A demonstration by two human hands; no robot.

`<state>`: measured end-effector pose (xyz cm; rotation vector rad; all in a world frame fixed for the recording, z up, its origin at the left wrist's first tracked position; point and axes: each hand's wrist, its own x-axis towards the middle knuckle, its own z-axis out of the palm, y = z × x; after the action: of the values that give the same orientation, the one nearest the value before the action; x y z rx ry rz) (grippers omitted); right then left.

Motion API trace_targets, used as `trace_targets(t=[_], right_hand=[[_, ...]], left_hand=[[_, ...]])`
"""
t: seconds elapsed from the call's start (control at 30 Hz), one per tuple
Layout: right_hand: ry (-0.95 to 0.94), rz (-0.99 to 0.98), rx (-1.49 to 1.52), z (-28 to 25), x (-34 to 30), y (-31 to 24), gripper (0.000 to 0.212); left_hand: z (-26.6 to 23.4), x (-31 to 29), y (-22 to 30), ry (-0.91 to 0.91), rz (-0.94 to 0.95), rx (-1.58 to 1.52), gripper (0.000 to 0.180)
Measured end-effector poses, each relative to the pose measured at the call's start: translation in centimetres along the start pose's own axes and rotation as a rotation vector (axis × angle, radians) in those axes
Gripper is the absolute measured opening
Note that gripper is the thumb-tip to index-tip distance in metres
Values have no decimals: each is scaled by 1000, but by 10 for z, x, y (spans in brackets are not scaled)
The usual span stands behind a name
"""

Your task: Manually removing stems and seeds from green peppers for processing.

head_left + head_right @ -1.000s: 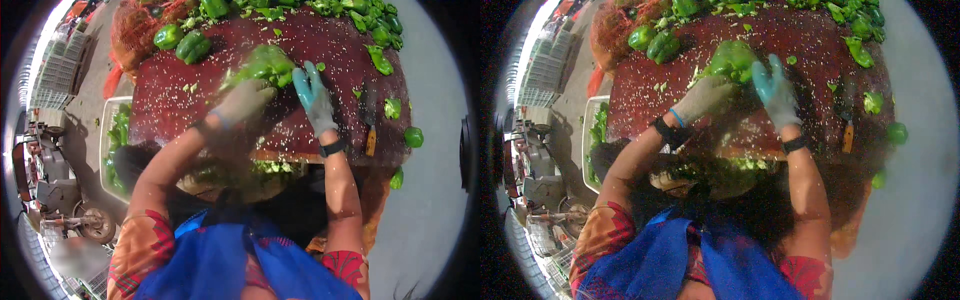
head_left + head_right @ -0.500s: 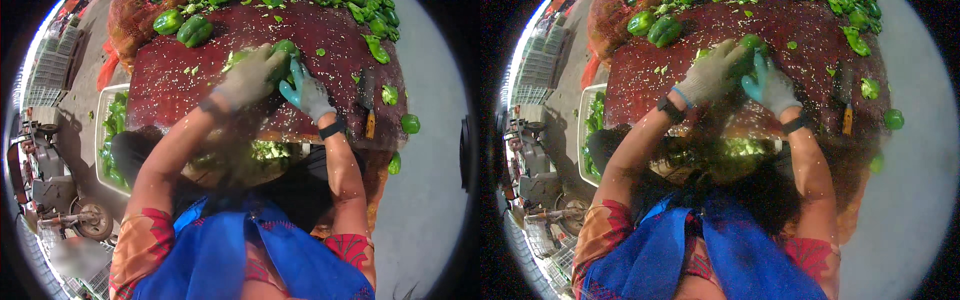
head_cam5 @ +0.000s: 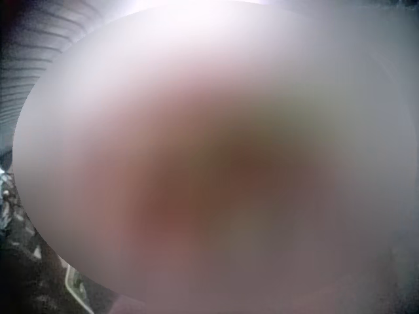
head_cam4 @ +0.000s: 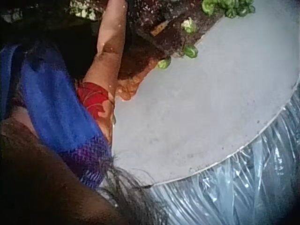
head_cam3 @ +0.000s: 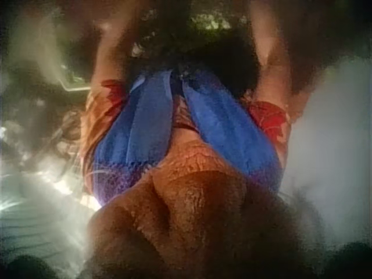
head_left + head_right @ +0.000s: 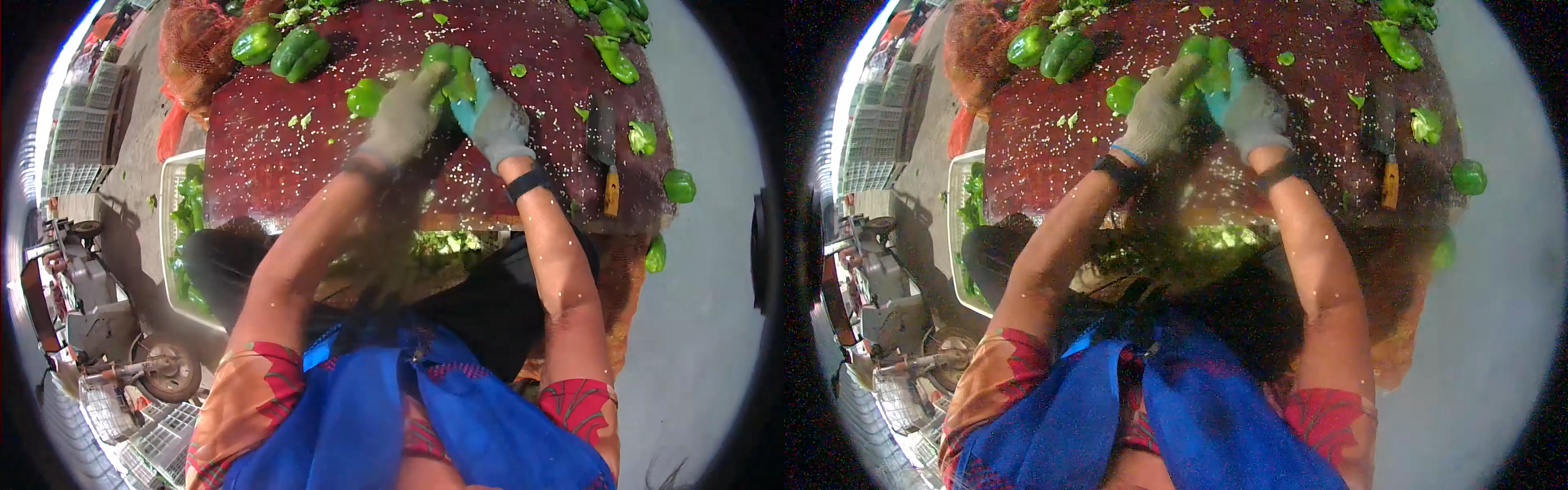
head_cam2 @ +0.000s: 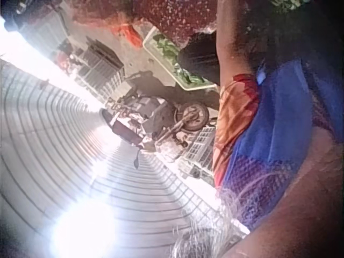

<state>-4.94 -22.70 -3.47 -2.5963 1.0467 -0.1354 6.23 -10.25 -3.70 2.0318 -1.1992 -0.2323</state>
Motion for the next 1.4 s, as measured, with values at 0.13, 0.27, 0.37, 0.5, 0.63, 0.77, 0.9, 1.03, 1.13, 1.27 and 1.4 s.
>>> trace_targets(t=[0.13,0.27,0.37,0.5,0.63,0.77,0.9,1.03,1.13,1.27,1.4], right_hand=[[71,-58,503,6,8,13,60],[104,-59,620,31,25,34,59],[1,92,894,34,20,34,55],[-123,302,997,9,24,39,44],[10,-30,493,-9,2,12,64],[330,-273,-2,-11,-16,0,77],[370,-410,-180,-20,-28,-17,75],[329,-378,-289,-22,-17,-15,74],[79,-240,-296,-34,-2,-19,72],[-66,-156,-230,-37,26,-17,63],[-89,-178,-163,-48,52,-23,43]], left_hand=[[6,-6,2,77,-34,-111,52],[8,-4,-9,72,8,-130,54],[4,-3,-8,42,-20,-104,55],[-13,-1,-34,126,-196,-300,57],[-24,1,-42,59,-234,-230,55],[-12,7,-46,85,-166,-139,55],[-9,15,-26,76,-158,-166,52],[-18,22,3,83,13,49,44],[-25,30,6,-41,-61,40,37],[-25,41,20,-165,-72,140,34],[-37,45,23,-148,-45,53,33]])
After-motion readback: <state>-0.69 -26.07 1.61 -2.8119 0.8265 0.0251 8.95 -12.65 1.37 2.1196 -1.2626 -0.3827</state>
